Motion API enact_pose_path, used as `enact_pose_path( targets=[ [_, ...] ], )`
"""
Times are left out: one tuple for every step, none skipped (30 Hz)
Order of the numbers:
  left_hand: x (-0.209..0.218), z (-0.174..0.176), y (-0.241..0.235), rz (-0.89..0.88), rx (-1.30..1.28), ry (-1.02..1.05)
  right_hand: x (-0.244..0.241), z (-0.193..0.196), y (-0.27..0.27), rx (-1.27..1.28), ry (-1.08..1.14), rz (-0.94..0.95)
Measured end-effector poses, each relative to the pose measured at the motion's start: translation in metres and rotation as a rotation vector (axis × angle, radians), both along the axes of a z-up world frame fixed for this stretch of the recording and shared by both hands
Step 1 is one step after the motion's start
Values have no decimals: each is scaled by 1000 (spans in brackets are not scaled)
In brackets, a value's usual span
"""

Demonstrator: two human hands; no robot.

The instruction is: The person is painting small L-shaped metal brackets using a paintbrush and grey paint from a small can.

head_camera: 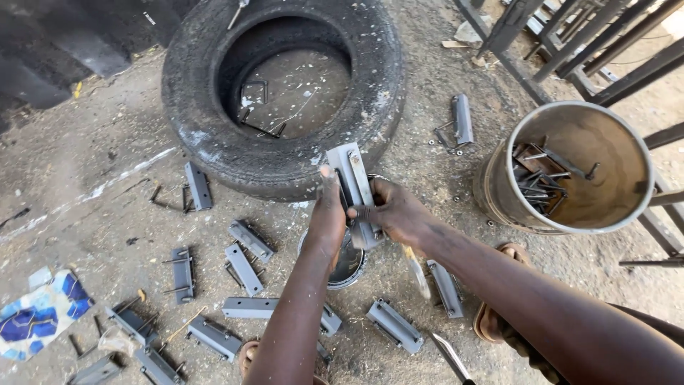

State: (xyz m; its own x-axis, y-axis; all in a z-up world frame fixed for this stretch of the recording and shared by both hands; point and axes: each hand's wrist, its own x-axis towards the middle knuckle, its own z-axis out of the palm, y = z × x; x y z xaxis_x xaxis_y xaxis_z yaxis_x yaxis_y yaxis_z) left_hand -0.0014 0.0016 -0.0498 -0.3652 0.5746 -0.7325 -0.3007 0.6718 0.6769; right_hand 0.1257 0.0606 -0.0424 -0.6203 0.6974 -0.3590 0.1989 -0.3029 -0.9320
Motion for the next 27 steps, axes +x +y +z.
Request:
enact_pose_path(
  targets=[
    [4,0,-2,-12,2,-5,5,-15,11,2,-5,-12],
    [8,-1,-4,-72,2,125,10,-31,23,31,-143,-39],
    [10,-3,-3,-128,9,258,14,-47,37,64,-278,-65],
    [14,8,-4,-137,16,257,19,-71,53,69,-280,-76],
    [17,18,-6,-162,42,259,24,-95,70,144,-435,-63],
    [20,26,-7,-186,68,261,28,-121,89,220,-590,-50],
    [25,31,-6,-182,67,265,36,-141,100,220,-586,-46],
    [31,33,-3,-276,-12,318,43,-162,113,153,-735,-24],
    [36,36,0,-373,-98,370,49,-184,123,80,-882,3],
    [34,18,-10,-370,-107,374,48,-190,124,75,-876,10],
    [32,-2,-18,-594,115,672,49,-198,125,-19,-863,-49],
    [30,-22,-26,-815,348,963,50,-206,126,-113,-849,-107],
    [31,-6,-15,-820,337,955,52,-219,133,-125,-852,-101],
    [31,9,-4,-583,37,594,53,-233,139,-50,-951,-48],
    [29,25,7,-325,-254,240,51,-247,144,24,-1043,10],
    [23,-4,-2,-326,-270,239,50,-257,158,10,-1042,18],
    [19,-33,-11,-304,-244,380,51,-265,173,42,-942,-96],
    [14,-60,-21,-280,-217,520,52,-273,188,73,-841,-209],
    [15,-71,-27,-284,-223,514,58,-293,213,66,-848,-207],
    [15,-81,-33,-207,-137,601,65,-314,237,145,-982,-325],
    [13,-90,-40,-128,-51,697,66,-334,261,226,-1104,-443],
    [11,-105,-45,-130,-58,701,63,-314,274,219,-1100,-439],
    [8,-119,-51,-95,52,846,62,-295,286,155,-1111,-546],
    [7,-132,-58,-60,165,988,63,-276,297,90,-1120,-652],
    [1,-142,-46,-71,164,986,67,-293,307,80,-1124,-657],
    [-4,-152,-33,-77,479,1344,72,-308,316,-28,-1151,-643],
    [-8,-161,-21,-77,819,1679,82,-321,325,-136,-1180,-635]
  ],
)
